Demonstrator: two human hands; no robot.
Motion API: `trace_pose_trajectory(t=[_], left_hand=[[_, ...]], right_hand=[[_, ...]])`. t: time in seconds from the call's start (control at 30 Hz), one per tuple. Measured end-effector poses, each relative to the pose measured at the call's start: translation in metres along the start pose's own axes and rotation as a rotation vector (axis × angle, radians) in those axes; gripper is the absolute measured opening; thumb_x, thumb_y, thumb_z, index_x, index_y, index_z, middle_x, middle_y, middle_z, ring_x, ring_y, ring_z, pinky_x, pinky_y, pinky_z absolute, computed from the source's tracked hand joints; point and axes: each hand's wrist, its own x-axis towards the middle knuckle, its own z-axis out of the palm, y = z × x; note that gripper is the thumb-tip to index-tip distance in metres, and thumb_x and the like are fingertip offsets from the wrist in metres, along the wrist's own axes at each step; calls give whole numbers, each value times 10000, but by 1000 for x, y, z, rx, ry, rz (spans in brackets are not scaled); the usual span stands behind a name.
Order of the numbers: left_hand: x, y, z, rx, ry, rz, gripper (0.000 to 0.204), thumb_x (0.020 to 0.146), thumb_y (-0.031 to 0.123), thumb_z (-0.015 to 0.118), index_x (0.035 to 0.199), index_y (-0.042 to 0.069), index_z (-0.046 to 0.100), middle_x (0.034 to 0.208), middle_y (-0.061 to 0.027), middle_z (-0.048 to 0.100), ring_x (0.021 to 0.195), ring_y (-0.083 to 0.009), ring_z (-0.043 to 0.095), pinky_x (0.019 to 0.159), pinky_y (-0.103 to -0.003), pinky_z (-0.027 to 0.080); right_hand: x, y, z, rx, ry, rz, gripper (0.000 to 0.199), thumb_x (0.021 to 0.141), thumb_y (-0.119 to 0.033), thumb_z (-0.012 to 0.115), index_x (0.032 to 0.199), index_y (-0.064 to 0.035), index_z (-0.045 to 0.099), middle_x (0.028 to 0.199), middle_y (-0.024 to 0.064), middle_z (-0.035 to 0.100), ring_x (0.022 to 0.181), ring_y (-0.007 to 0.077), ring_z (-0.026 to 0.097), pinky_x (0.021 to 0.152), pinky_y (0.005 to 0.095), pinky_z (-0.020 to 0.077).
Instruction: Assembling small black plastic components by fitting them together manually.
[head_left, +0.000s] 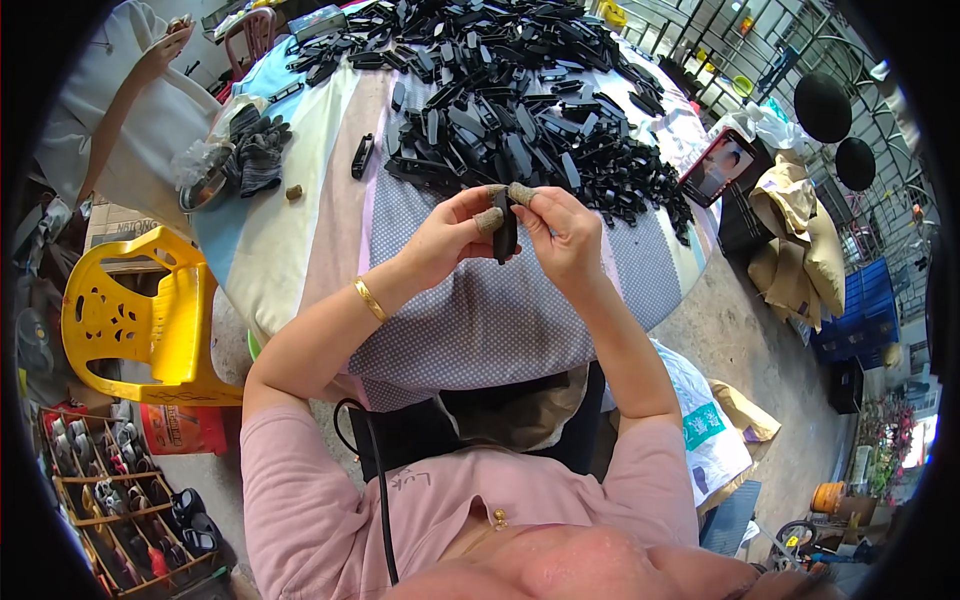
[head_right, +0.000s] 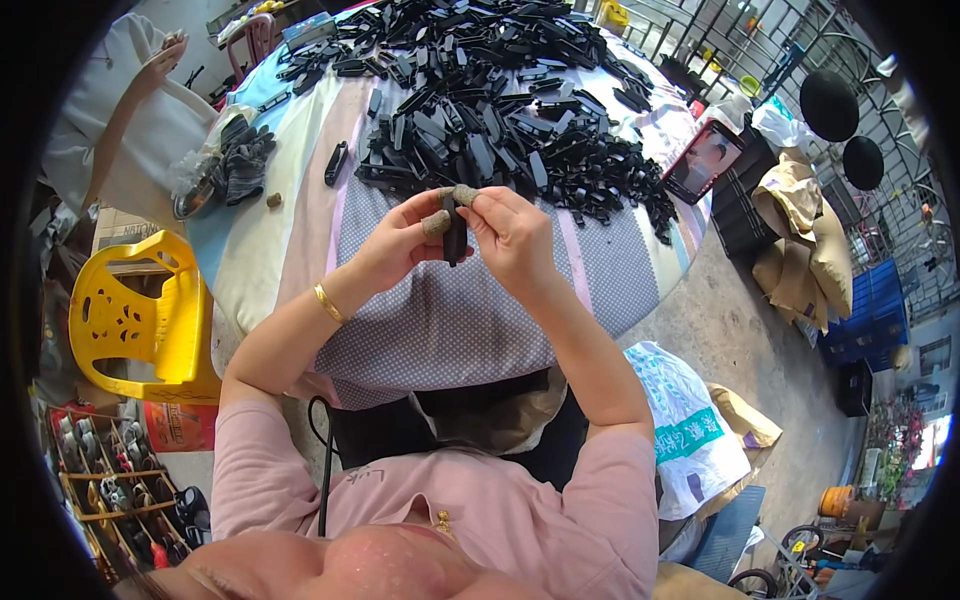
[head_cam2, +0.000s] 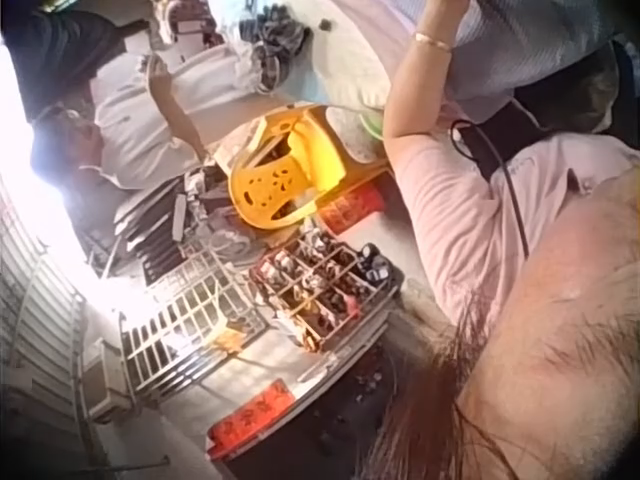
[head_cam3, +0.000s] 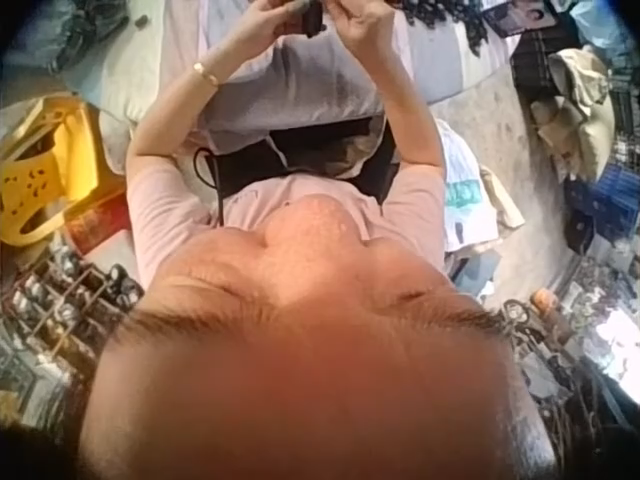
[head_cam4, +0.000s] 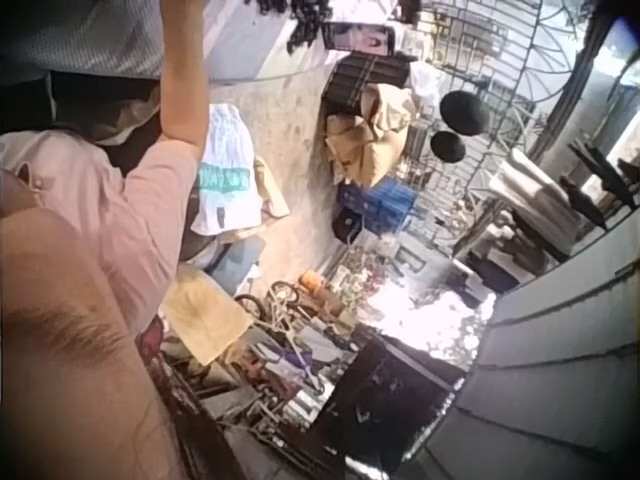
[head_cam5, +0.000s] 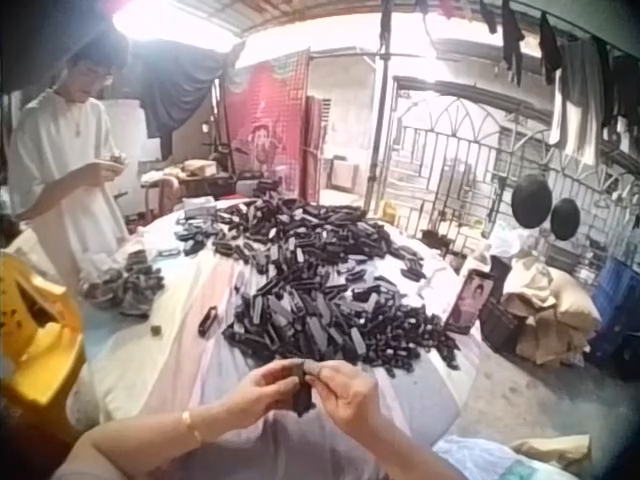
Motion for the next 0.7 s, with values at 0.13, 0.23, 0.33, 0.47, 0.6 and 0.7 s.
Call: trace_pose_trajectory(t=[0.13,0.23,0.33,0.47,0.6,0.7], left_hand=[[-2,2,3,-13,0,-2,387,875,168,544,1222,34,440,1036,-88,575,882,-199,623,778,-356,538],[-1,1,4,-4,-11,-1,389,874,170,547,1224,35,443,1041,-84,574,882,-195,623,778,-354,538],[0,-1,3,21,-9,8,396,875,176,548,1231,37,444,1060,-83,572,898,-190,618,790,-350,534],[-3,3,-4,51,47,35,397,874,162,552,1242,48,453,1062,-63,577,892,-155,607,766,-308,528],[-2,4,-2,60,40,32,362,870,134,552,1216,51,489,1007,-35,586,842,-124,598,725,-277,523],[-3,4,0,33,33,-4,345,866,130,561,1197,54,504,995,-33,583,834,-124,598,699,-266,530]], right_hand=[[-1,-6,-3,-40,1,-18,96,769,-17,637,847,38,636,804,96,619,621,161,604,537,236,486],[-3,0,-3,-104,21,-58,97,770,-17,636,849,38,636,811,95,617,618,163,606,524,233,484],[-4,2,-4,-153,3,-91,90,768,-16,632,841,36,631,806,96,613,613,177,604,517,242,481],[6,-11,1,-201,-96,-142,78,763,-11,606,822,39,615,825,113,602,652,222,598,559,286,481],[3,-12,-2,-103,-133,-161,92,763,-20,589,821,50,602,853,130,586,710,247,590,614,301,475],[-1,-16,-6,-66,-216,-122,117,768,-40,594,828,61,592,867,145,573,734,253,581,639,294,468]])
